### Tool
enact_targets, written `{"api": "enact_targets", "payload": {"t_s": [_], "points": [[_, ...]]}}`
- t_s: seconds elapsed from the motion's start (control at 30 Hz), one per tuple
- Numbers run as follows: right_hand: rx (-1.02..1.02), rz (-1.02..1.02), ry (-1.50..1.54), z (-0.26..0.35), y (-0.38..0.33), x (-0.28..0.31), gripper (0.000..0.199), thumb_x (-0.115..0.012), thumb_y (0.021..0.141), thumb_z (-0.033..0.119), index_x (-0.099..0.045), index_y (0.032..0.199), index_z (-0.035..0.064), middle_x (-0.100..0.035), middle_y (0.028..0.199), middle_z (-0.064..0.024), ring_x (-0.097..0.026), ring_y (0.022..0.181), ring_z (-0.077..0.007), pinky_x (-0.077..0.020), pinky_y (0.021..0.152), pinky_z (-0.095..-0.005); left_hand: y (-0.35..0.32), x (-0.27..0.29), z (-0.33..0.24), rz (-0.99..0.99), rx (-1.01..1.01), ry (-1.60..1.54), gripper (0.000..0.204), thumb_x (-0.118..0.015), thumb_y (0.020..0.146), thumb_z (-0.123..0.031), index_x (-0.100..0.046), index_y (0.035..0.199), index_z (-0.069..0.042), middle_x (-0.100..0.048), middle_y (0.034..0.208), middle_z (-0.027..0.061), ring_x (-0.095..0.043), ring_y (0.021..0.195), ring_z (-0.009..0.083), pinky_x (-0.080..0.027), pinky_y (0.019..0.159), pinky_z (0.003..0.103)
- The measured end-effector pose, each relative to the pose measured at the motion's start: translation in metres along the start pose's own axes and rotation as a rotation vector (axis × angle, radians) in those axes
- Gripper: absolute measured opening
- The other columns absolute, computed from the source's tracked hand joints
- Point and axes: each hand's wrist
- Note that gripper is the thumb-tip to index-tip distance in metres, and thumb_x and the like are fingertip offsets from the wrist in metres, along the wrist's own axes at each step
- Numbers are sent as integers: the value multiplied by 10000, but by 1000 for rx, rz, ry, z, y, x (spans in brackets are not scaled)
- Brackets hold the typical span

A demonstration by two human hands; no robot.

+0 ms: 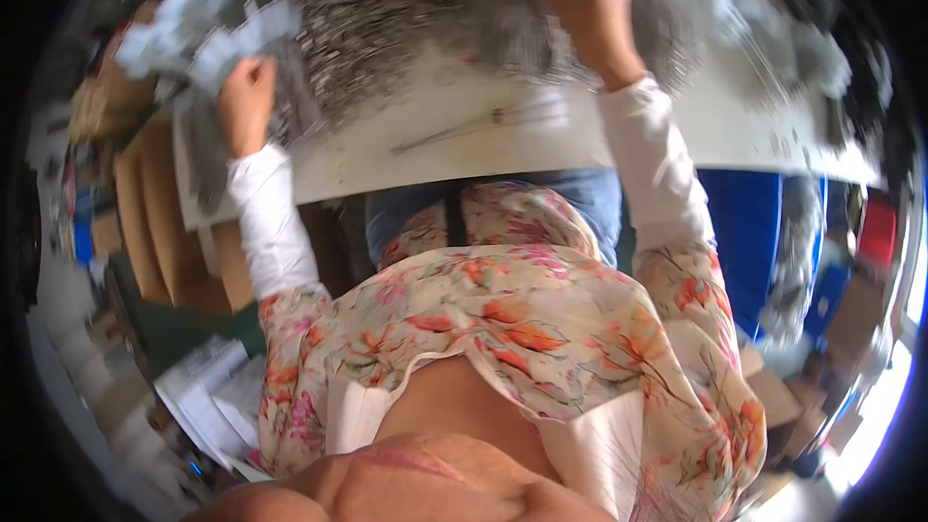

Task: The person assembles wire brush sets by picking up wire brushes and metal rings, threading the looped wire ends of the brushes onto the rings by hand, and setting the assembled sets aside.

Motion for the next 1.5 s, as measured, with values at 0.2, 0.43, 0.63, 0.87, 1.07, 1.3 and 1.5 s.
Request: {"api": "enact_targets", "payload": {"t_s": [0.2,0.43,0.63,0.87,1.07,1.3,1.5], "points": [[-75,-16,36,-28,17,3,254,-668,781,226,-681,929,21,-641,697,-33,-547,622,-80,-437,598,-234,-1,37,-27,-281,3,-906,185,-522,900,-143,-550,957,30,-632,776,119,-637,660,201,-539,612,305],[-223,-206,757,-8,14,21,175,-582,839,153,-651,888,-1,-523,671,-4,-482,604,-72,-347,510,-199,21,66,166,-208,202,71,490,-590,766,-547,-663,896,-80,-652,833,159,-618,804,330,-460,724,404],[-55,-540,890,-57,36,123,176,-480,906,213,-542,953,56,-562,766,-49,-571,626,-143,-514,579,-278,4,44,206,150,46,49,273,-564,861,-244,-630,921,13,-639,885,185,-600,752,293,-460,711,358],[-274,-658,49,-212,4,238,173,-569,842,215,-664,858,71,-567,616,-19,-512,513,-110,-410,474,-269,22,38,223,170,104,-77,219,-541,868,-162,-576,817,48,-624,738,116,-563,675,216,-441,665,321],[-351,-408,-260,-232,3,227,231,-702,710,270,-696,847,84,-665,733,-93,-622,653,-185,-477,616,-327,30,39,225,188,276,40,171,-545,825,-126,-580,807,41,-617,723,100,-557,669,208,-438,668,318],[-201,3,-807,-207,5,204,661,-806,525,352,-582,1082,77,-583,1084,-148,-550,1023,-327,-433,823,-503,21,37,217,-19,212,159,224,-554,810,-159,-620,880,44,-647,815,156,-583,713,268,-450,698,351],[-246,-12,-719,-225,15,202,475,-758,541,301,-633,932,61,-638,890,-167,-621,843,-322,-495,720,-426,25,38,219,151,301,200,283,-551,823,-204,-618,901,60,-649,868,198,-600,763,314,-451,722,383]]}}
Point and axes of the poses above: each hand's wrist, its own y-axis towards the middle knuckle, its own x-axis out of the back of the hand, z = x × y
